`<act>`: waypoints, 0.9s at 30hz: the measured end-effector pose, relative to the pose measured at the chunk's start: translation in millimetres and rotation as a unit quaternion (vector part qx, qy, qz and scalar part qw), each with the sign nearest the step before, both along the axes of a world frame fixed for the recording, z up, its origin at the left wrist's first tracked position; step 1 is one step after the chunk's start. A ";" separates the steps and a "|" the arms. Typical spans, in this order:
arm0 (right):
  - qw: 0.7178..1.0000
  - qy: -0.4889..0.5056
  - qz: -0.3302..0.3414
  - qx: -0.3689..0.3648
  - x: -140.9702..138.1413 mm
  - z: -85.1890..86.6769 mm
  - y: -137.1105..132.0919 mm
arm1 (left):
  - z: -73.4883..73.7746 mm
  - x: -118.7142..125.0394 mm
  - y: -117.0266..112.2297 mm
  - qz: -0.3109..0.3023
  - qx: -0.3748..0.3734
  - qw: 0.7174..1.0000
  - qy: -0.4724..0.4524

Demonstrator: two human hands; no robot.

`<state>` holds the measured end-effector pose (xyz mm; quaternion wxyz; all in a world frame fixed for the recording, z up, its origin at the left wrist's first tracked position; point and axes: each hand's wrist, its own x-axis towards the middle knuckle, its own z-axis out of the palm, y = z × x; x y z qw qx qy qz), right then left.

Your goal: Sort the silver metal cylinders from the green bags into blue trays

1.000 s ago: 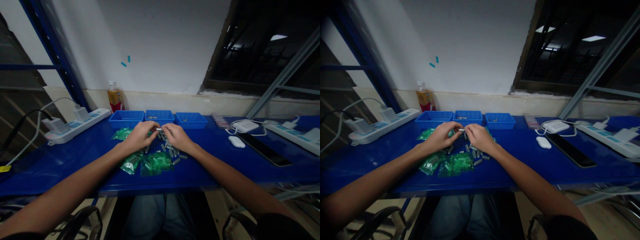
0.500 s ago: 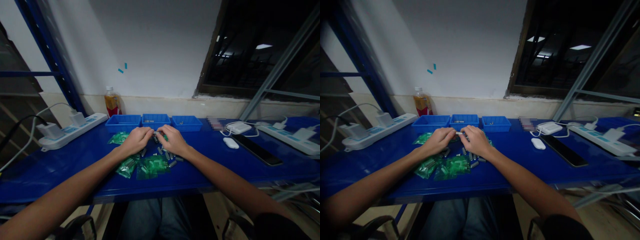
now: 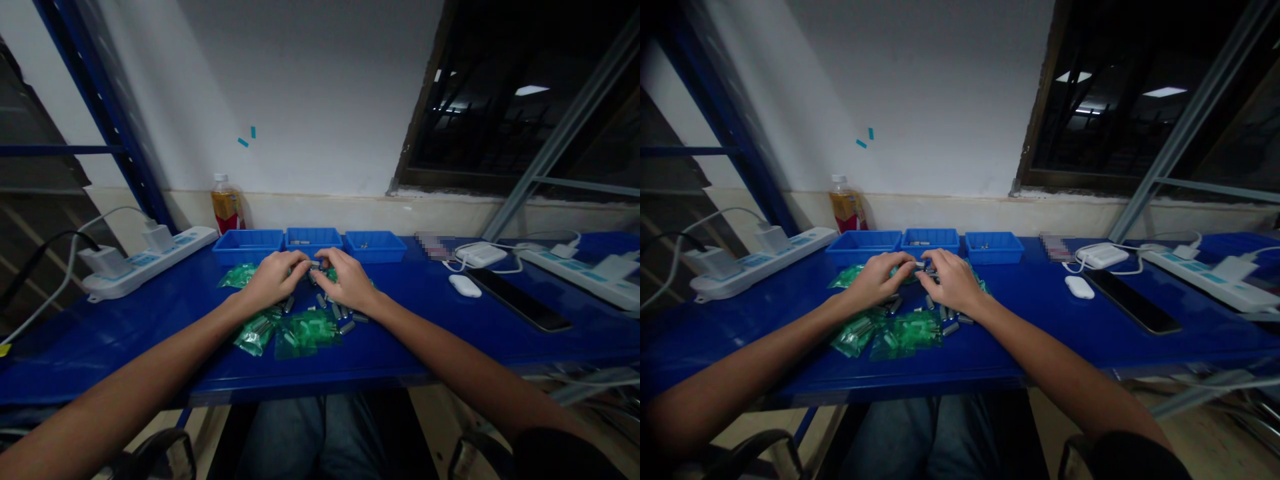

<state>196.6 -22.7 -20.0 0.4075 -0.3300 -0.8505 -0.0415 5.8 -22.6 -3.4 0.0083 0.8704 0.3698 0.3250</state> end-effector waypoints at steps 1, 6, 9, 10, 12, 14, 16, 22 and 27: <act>1.000 -0.005 0.002 0.009 -0.2 0.5 -0.9 | 0.8 0.0 -0.5 0.002 -0.005 1.000 0.005; 0.999 -0.021 -0.010 0.025 -0.8 1.6 -1.8 | 3.9 -1.5 -1.5 0.004 -0.028 0.999 0.022; 1.000 -0.009 -0.015 0.014 -0.2 0.7 1.0 | 3.5 -3.0 -0.1 -0.026 -0.025 0.999 -0.012; 1.000 -0.004 -0.012 0.010 -0.1 0.3 1.9 | 2.9 -3.3 0.7 -0.035 -0.018 0.999 -0.017; 1.000 0.005 -0.003 0.004 0.0 -0.1 3.1 | 1.2 -3.3 2.2 -0.044 0.002 0.999 -0.014; 1.000 0.011 0.006 -0.002 0.0 -0.3 3.4 | -0.6 -3.0 3.4 -0.046 0.019 0.999 -0.008; 1.000 0.019 0.012 -0.012 0.2 -0.5 3.0 | -1.9 -2.9 4.2 -0.036 0.032 0.999 -0.002; 0.999 0.019 0.028 -0.011 1.0 -1.1 1.1 | 1.4 -2.7 2.2 -0.009 0.033 0.999 0.025; 1.000 0.009 0.018 0.002 0.0 -1.3 0.2 | 3.5 -2.4 0.3 0.000 0.002 1.000 0.025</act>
